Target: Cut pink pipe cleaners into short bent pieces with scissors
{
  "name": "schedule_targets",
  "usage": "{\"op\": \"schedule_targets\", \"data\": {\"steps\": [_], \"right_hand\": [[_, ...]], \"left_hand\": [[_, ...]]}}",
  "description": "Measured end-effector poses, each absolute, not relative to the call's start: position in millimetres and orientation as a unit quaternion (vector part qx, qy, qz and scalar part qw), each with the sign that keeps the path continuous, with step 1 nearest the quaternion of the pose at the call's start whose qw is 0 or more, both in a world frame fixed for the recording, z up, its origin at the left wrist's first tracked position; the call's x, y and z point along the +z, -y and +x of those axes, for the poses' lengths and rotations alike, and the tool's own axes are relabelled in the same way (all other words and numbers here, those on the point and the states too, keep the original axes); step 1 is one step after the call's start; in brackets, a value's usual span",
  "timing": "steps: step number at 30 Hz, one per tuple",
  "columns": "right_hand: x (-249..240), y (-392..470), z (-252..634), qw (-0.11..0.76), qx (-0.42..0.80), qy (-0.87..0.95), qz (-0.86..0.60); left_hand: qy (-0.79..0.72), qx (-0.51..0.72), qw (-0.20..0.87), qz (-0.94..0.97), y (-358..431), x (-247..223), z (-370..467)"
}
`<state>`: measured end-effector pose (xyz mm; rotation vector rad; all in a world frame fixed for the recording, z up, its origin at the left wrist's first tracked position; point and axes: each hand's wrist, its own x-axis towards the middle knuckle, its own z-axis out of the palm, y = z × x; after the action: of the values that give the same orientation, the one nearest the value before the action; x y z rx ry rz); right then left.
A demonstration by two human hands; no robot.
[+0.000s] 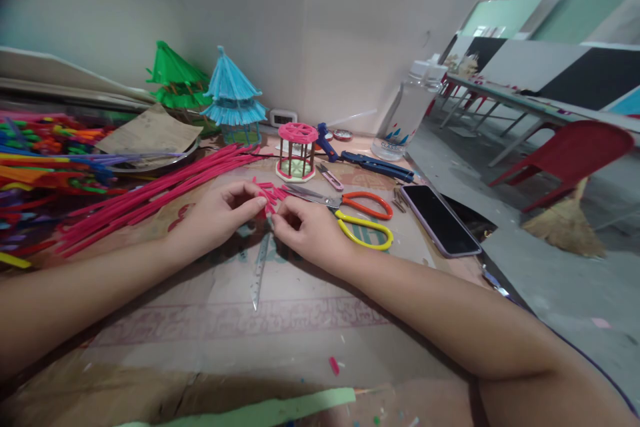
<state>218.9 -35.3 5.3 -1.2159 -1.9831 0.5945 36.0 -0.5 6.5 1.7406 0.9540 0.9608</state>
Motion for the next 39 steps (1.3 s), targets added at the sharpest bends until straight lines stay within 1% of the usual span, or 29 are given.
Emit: {"op": "schedule_targets", "data": {"steps": [3,10,20,25,31,36,39], "right_hand": [[6.8,35.3,218.3,0.372,0.231,0.76,-0.481],[2.7,32.5,217.9,0.37,0.277,0.749,-0.475],[6.2,37.2,218.5,0.383,0.226,0.759,-0.475],[4.1,35.1,220.0,0.394,0.281,0.73,-0.482],[1.0,30.0,221.3,0.442,0.358,0.685,-0.455],[0.8,30.1,220.3,0.409,0.361,0.708,-0.448],[0.2,29.4,220.0,0.406,0.382,0.696,-0.453]], "left_hand": [[-0.392,0.38,0.458,0.702,2.8,7.4,36.2],[-0.387,0.395,0.449,0.702,-0.9,7.3,35.1],[-0.398,0.39,0.453,0.696,3.4,7.3,35.5],[-0.392,0.409,0.449,0.691,-0.9,7.7,35.1],[-0.384,0.375,0.461,0.707,-3.8,5.2,35.8],[-0.372,0.363,0.474,0.711,-0.5,5.7,36.8],[-0.364,0.359,0.483,0.711,-0.5,7.2,38.0]]}}
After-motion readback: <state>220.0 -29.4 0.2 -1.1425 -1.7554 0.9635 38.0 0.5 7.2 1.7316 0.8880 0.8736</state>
